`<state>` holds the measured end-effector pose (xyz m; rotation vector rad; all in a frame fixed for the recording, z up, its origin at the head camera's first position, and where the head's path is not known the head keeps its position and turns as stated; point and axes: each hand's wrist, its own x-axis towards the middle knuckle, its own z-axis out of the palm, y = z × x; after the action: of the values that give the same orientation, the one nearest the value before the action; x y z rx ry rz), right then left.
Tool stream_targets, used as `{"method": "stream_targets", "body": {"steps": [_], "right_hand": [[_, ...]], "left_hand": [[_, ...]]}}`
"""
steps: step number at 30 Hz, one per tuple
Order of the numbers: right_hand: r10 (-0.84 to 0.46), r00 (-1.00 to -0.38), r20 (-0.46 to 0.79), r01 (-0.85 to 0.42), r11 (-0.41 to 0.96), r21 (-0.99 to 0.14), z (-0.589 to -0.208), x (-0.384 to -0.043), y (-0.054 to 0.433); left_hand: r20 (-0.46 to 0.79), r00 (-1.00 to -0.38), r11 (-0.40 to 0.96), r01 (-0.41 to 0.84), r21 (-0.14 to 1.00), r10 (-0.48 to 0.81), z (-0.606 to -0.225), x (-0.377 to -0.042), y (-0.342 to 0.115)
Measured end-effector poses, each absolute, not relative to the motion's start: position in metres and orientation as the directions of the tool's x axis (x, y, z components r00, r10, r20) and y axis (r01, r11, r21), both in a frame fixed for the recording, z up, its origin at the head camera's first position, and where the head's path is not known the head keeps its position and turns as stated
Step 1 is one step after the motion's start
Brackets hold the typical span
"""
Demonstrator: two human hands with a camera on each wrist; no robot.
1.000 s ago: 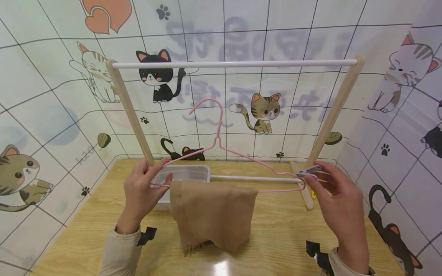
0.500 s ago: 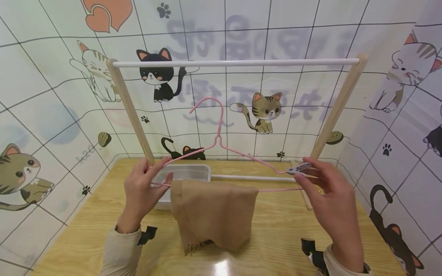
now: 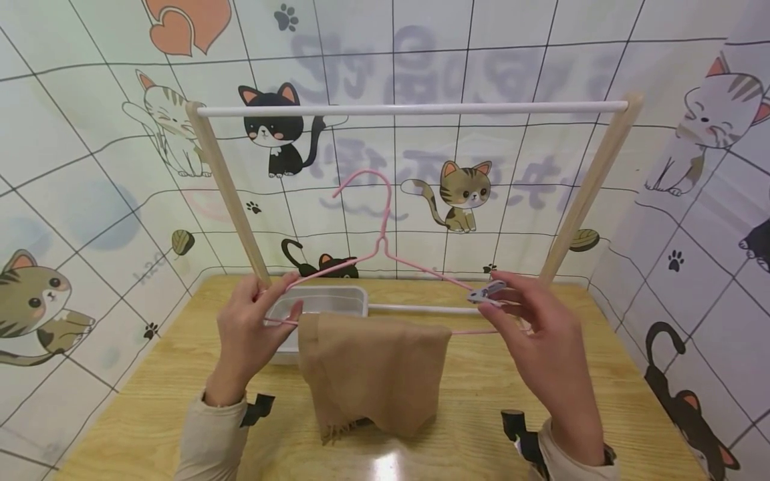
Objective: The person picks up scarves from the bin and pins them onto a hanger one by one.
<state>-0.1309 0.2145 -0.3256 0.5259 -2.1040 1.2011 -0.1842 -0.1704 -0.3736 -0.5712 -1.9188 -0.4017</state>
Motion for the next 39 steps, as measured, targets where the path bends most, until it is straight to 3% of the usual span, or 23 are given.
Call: {"method": "stream_targets", "body": {"steps": [11, 17, 27, 39], "right_hand": [[-0.088, -0.724, 0.684, -0.612, 0.541, -0.578, -0.318, -0.132, 0.190], [-0.151, -0.716, 0.682, -0.652, 0.494, -0.575, -0.316, -0.133, 0.173], [-0.295, -0.640, 0.709, -0.747, 0.455, -0.485, -0.319, -0.134, 0.138], [-0.404, -0.620, 0.673, -0.784, 0.309, -0.538, -0.322, -0.135, 0.099]], "left_hand": [[0.918, -0.338, 0.828, 0.560, 0.020, 0.206, -0.373, -0.184, -0.170], [0.921, -0.332, 0.825, 0.565, 0.020, 0.206, -0.374, -0.184, -0.170], [0.920, -0.331, 0.824, 0.566, 0.018, 0.208, -0.374, -0.184, -0.170], [0.923, -0.323, 0.826, 0.564, 0.010, 0.210, -0.374, -0.185, -0.169]]}}
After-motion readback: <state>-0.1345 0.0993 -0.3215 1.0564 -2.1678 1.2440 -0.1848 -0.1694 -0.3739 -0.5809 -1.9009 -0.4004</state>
